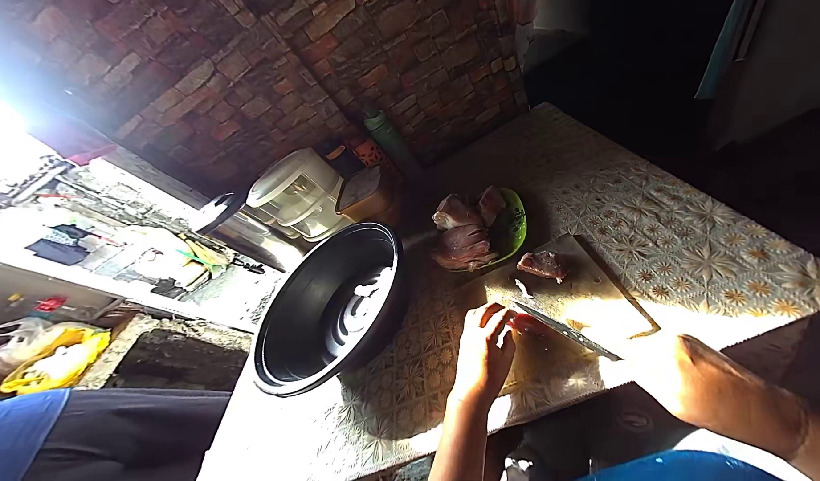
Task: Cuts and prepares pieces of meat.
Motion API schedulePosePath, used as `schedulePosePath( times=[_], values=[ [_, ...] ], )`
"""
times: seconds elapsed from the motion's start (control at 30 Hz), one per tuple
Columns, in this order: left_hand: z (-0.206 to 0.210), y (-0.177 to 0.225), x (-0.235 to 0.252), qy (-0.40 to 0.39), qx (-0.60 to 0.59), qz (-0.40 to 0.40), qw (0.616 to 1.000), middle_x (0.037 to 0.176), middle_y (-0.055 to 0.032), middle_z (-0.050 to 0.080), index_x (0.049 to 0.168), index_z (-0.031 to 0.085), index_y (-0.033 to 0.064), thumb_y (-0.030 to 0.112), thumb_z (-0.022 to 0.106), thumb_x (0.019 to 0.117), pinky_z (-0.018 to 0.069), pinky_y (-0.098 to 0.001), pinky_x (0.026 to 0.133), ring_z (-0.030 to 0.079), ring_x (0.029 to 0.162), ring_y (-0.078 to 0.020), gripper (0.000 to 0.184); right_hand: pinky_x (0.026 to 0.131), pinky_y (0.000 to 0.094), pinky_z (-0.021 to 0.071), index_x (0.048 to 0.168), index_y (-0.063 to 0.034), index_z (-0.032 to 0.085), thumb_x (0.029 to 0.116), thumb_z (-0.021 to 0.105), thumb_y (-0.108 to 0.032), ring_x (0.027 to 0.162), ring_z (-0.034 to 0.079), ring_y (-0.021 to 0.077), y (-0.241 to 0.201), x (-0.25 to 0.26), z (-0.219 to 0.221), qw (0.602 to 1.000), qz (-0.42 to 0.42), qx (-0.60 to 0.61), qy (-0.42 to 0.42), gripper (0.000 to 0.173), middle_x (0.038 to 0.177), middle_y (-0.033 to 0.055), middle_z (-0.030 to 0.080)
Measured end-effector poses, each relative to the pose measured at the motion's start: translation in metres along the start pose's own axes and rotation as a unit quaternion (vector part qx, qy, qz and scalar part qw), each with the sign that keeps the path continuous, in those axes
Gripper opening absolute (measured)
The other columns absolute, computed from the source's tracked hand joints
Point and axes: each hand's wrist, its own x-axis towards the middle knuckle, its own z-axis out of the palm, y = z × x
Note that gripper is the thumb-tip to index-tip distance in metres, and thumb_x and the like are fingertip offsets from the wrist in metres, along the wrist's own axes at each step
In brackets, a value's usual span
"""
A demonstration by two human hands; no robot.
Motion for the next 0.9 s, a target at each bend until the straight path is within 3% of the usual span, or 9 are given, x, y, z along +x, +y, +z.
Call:
schedulePosePath(
  times=[0.07,0.13,0.37,0.43,0.5,0.63,0.77,0.9],
  values=[
    [0.002,0.008,0.000,-0.008,0.008,0.007,1.000,0.110,-0.0046,0.074,0.107,0.080,0.0146,0.010,0.071,0.0891,0.0523,-0.0384,0.099,0.065,0.111,-0.0238,0.021,0.058,0.0357,0.0555,0.090,-0.0100,0.075,0.0916,0.052,-0.024,0.065,0.067,0.0179,0.007,0.008,-0.001,1.000,-0.006,0.023,-0.010,0.027,0.071,0.0051,0.068],
    [0.007,0.013,-0.001,0.002,0.009,0.000,1.000,0.105,-0.0054,0.074,0.105,0.080,0.0149,0.011,0.067,0.0942,0.0543,-0.0386,0.094,0.067,0.105,-0.0238,0.018,0.061,0.0382,0.0574,0.090,-0.0084,0.076,0.0913,0.053,-0.021,0.069,0.070,0.0203,0.014,0.016,-0.001,0.999,-0.023,0.036,-0.019,0.026,0.076,0.0076,0.071],
    [0.023,-0.004,-0.013,0.098,-0.046,0.018,0.994,0.105,-0.0046,0.074,0.100,0.081,0.0137,0.010,0.065,0.0976,0.0545,-0.0277,0.096,0.068,0.106,-0.0142,0.017,0.050,0.0433,0.0506,0.082,-0.0084,0.068,0.0923,0.053,-0.017,0.060,0.065,0.0256,0.018,0.034,-0.014,0.991,-0.071,0.053,-0.098,0.020,0.066,0.0086,0.062],
    [0.024,-0.005,-0.013,0.099,-0.051,0.019,0.994,0.105,-0.0065,0.074,0.099,0.081,0.0122,0.008,0.066,0.0964,0.0552,-0.0268,0.096,0.069,0.105,-0.0142,0.017,0.057,0.0489,0.0535,0.086,-0.0060,0.071,0.0923,0.055,-0.015,0.067,0.068,0.0309,0.013,0.037,-0.023,0.983,-0.019,0.032,-0.178,0.019,0.072,0.0129,0.066],
    [0.023,-0.006,-0.013,0.090,-0.053,0.020,0.994,0.105,-0.0057,0.074,0.100,0.081,0.0131,0.009,0.065,0.0971,0.0554,-0.0266,0.096,0.069,0.105,-0.0134,0.017,0.073,0.0550,0.0519,0.099,-0.0011,0.073,0.0987,0.055,-0.013,0.084,0.069,0.0386,0.003,0.046,-0.037,0.958,0.070,0.050,-0.274,0.022,0.088,0.0207,0.070],
    [0.023,-0.007,-0.011,0.090,-0.047,0.026,0.995,0.103,-0.0050,0.075,0.100,0.081,0.0134,0.009,0.066,0.0959,0.0556,-0.0267,0.095,0.069,0.104,-0.0136,0.017,0.069,0.0507,0.0523,0.092,-0.0034,0.074,0.0970,0.056,-0.013,0.079,0.068,0.0334,0.005,0.045,-0.039,0.963,0.049,0.059,-0.257,0.021,0.082,0.0170,0.069],
    [0.021,-0.006,-0.011,0.082,-0.046,0.031,0.995,0.105,-0.0045,0.075,0.101,0.081,0.0131,0.008,0.064,0.0967,0.0545,-0.0266,0.096,0.069,0.106,-0.0134,0.018,0.079,0.0623,0.0520,0.112,0.0017,0.072,0.1014,0.051,-0.005,0.093,0.069,0.0477,-0.016,0.058,-0.046,0.942,0.032,-0.013,-0.333,0.024,0.099,0.0268,0.071],
    [0.020,-0.008,-0.011,0.073,-0.048,0.033,0.996,0.105,-0.0061,0.075,0.101,0.081,0.0106,0.006,0.064,0.0957,0.0552,-0.0276,0.097,0.069,0.106,-0.0150,0.018,0.071,0.0544,0.0545,0.100,-0.0048,0.073,0.0990,0.055,-0.009,0.087,0.070,0.0379,-0.008,0.061,-0.041,0.951,-0.004,-0.007,-0.309,0.018,0.092,0.0180,0.070]
  ],
)
